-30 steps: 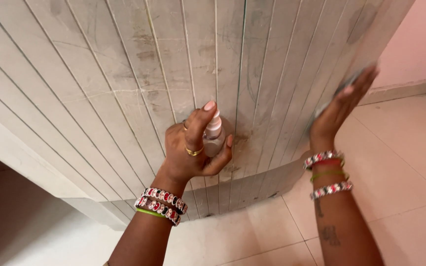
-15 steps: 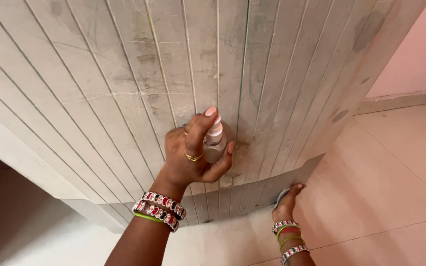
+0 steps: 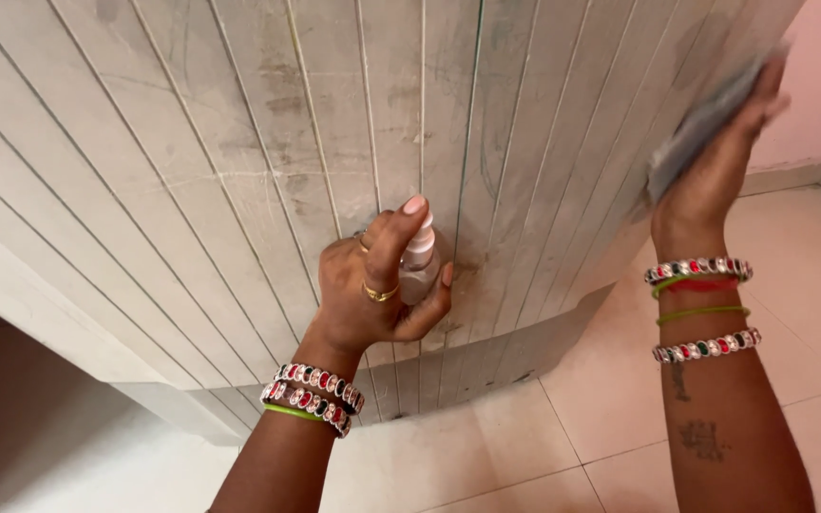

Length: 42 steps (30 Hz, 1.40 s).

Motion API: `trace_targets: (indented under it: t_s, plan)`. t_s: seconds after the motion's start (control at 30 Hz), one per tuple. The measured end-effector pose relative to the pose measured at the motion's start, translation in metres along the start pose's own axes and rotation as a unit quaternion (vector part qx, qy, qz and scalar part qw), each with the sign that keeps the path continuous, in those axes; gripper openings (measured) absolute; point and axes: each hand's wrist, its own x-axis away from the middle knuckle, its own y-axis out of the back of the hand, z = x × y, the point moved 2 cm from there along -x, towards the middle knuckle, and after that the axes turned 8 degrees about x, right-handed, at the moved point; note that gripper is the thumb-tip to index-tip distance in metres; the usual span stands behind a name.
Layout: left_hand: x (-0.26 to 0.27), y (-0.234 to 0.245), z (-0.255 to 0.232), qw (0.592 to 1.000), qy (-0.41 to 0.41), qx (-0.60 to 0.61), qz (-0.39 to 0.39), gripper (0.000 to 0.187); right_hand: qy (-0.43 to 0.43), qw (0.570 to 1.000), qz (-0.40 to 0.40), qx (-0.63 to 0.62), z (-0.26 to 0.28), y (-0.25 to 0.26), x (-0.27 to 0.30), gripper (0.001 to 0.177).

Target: The person cleans a vertical wall surface with vertical grooves using a spray bottle and a cloth. They repeatedly spray liquid onto the wall and wipe the surface with the cloth, focusing on removing visible stains and dirt.

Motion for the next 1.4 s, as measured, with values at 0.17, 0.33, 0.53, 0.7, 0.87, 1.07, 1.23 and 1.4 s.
trace_targets:
  t_s: [0.17, 0.33, 0.53, 0.7, 0.87, 1.07, 1.23, 1.4]
  plan:
    - [0.0, 0.001, 0.0, 1.0, 0.008, 0.002, 0.004, 0.076, 0.113, 0.929, -0.043, 0.351, 0.049, -0.089, 0.023, 0.065]
    - [0.001, -0.002, -0.001, 1.0, 0.013, 0.013, -0.013, 0.074, 0.075, 0.901, -0.105, 0.414, 0.057, -0.121, 0.091, 0.068]
    - [0.005, -0.003, -0.001, 1.0, 0.017, 0.016, -0.017, 0.072, -0.15, 0.947, -0.212, 0.188, -0.039, -0.08, 0.195, 0.075]
    - [0.003, -0.003, 0.0, 1.0, 0.013, 0.018, -0.014, 0.074, -0.452, 0.852, -0.263, 0.014, -0.075, -0.08, 0.291, 0.076]
    - [0.004, -0.004, 0.0, 1.0, 0.007, 0.011, -0.014, 0.075, -0.437, 0.85, -0.287, -0.069, -0.051, -0.08, 0.239, 0.08]
    - [0.003, -0.004, 0.0, 1.0, 0.008, 0.009, -0.012, 0.075, -0.069, 0.966, -0.166, 0.188, 0.042, -0.105, 0.122, 0.082]
    - [0.002, -0.003, -0.001, 1.0, 0.01, 0.009, -0.016, 0.075, 0.143, 0.878, -0.033, 0.456, 0.055, -0.134, 0.123, 0.072]
    - [0.002, 0.001, -0.002, 1.0, 0.005, 0.001, -0.005, 0.077, 0.355, 0.791, 0.197, 0.457, 0.027, -0.144, 0.214, 0.074]
